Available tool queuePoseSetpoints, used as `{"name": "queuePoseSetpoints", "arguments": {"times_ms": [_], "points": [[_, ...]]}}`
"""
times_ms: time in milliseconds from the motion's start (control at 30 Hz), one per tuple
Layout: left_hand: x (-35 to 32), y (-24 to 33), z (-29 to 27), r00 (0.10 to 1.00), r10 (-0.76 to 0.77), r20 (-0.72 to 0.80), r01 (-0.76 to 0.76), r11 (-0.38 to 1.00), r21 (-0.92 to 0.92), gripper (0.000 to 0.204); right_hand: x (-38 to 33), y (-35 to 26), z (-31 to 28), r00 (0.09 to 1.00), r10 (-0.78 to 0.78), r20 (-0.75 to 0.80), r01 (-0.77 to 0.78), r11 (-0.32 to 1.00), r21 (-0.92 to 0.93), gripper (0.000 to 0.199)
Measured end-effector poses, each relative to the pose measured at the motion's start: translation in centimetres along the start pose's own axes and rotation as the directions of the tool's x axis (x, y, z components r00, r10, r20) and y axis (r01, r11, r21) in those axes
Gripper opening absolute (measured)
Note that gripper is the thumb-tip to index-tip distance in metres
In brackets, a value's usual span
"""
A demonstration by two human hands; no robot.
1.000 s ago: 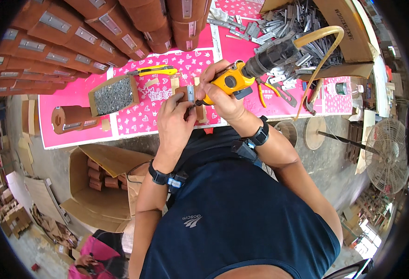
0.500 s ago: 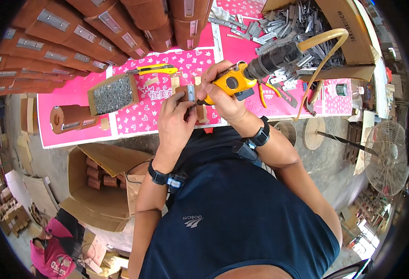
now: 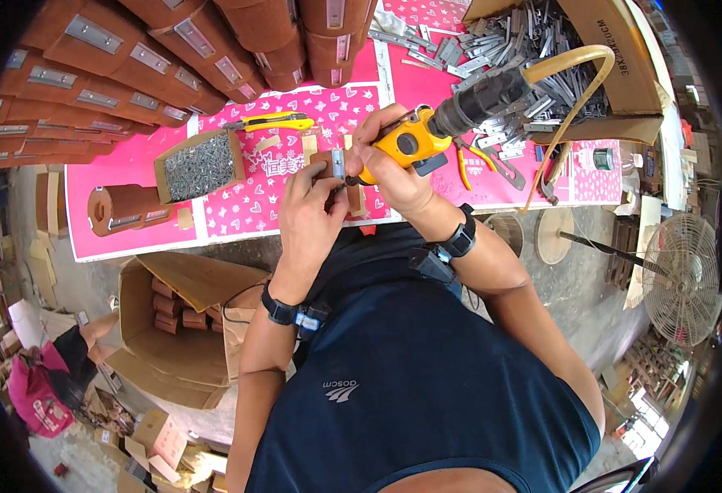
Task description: The person uses a power drill to attach metal brackets to wooden blocks. They pick up a block and a bracket, align them, drive a screw through the bracket into the wood, and then place the completed assembly into a cardboard box.
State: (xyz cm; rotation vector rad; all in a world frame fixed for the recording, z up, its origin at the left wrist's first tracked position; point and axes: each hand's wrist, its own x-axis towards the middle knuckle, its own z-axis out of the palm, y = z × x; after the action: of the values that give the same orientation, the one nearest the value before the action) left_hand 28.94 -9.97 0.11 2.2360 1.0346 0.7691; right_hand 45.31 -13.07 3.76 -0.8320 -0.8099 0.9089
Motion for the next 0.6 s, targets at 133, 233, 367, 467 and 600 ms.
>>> {"name": "queuePoseSetpoints", "arguments": {"times_ms": [133,233,367,467,600], "points": [[-0.22,-0.19,0.29,1.0,-0.008,-0.019,0.008,1.0,-0.018,0.016,-0.1,0.38,0.21,1.0,-0.01,-0.001,0.01,0.999,0.038,0.026],[-0.33,-0.29,0.47,0.999,0.004,-0.039,-0.005,1.0,-0.017,0.017,-0.02,0.62,-0.1,1.0,-0.007,0.022,0.006,0.999,0.052,0.027],[-0.4,-0.38,0.63,0.999,0.002,-0.041,-0.003,1.0,-0.018,0.018,-0.03,0.39,-0.06,0.999,-0.004,0.04,0.002,0.999,0.043,0.026],[-0.39,-0.36,0.6,0.999,0.001,-0.043,-0.002,1.0,-0.022,0.018,-0.06,0.28,-0.05,0.999,0.007,0.051,-0.009,0.999,0.047,0.026],[-0.47,-0.42,0.64,0.999,0.001,-0.04,-0.002,1.0,-0.016,0.019,-0.04,0.33,-0.53,0.994,0.0,0.11,-0.003,1.0,0.027,0.026]]}}
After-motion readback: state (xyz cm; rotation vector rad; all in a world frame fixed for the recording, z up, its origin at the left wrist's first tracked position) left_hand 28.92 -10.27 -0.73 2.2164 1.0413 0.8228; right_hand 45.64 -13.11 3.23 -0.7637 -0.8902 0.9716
